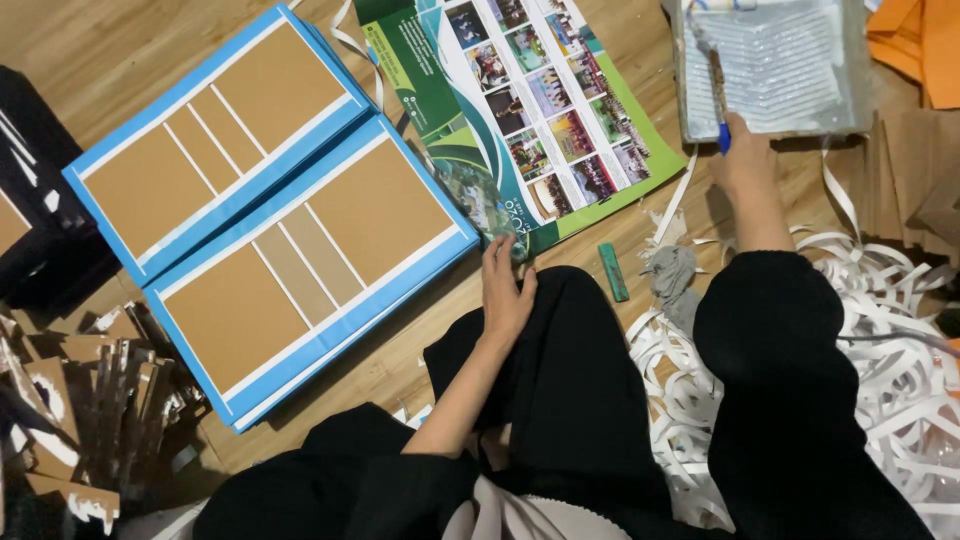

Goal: Assembling folders by applying adhesive with a roller and attaching white sheets

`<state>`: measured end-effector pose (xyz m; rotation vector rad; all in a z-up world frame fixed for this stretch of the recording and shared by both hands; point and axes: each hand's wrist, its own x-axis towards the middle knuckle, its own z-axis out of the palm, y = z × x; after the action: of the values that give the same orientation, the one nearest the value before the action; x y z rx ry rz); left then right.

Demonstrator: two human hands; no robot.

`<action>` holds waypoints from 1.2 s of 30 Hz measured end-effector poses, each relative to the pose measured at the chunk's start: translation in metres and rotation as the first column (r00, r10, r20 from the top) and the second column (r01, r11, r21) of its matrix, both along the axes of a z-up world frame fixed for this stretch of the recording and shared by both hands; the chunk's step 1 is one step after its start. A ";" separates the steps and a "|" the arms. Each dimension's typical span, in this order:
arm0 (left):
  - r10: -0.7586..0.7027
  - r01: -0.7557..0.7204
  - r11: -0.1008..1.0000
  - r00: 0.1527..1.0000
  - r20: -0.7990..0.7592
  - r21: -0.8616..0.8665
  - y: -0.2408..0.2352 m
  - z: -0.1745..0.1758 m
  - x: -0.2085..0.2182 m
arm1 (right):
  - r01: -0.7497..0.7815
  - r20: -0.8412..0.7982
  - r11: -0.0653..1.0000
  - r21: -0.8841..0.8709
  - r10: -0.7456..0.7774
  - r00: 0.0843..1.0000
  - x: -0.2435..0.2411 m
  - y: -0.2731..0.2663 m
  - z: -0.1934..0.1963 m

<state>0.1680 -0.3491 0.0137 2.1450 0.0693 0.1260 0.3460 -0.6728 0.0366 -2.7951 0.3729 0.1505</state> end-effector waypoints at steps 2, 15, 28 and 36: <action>0.018 -0.017 0.999 1.000 0.023 -0.034 0.012 0.006 -0.012 | 0.008 -0.006 1.000 0.000 -0.008 1.000 -0.015 0.011 0.009; 0.202 -0.188 0.967 0.977 0.066 -0.173 0.106 0.034 -0.119 | 0.067 0.020 0.983 0.168 -0.072 0.997 -0.091 -0.001 0.004; 0.288 -0.249 0.942 0.943 0.165 -0.223 0.142 0.025 -0.174 | -0.088 0.132 0.147 0.985 -0.328 0.935 -0.141 0.005 0.094; 0.269 -0.234 0.955 0.943 0.197 -0.183 0.143 0.019 -0.175 | -0.336 0.362 0.141 0.931 -0.262 0.894 -0.106 0.077 0.170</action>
<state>-0.0070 -0.2065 0.0330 1.9441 0.2190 0.4915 0.2399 -0.5960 0.2066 -1.3288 -0.0040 -0.2067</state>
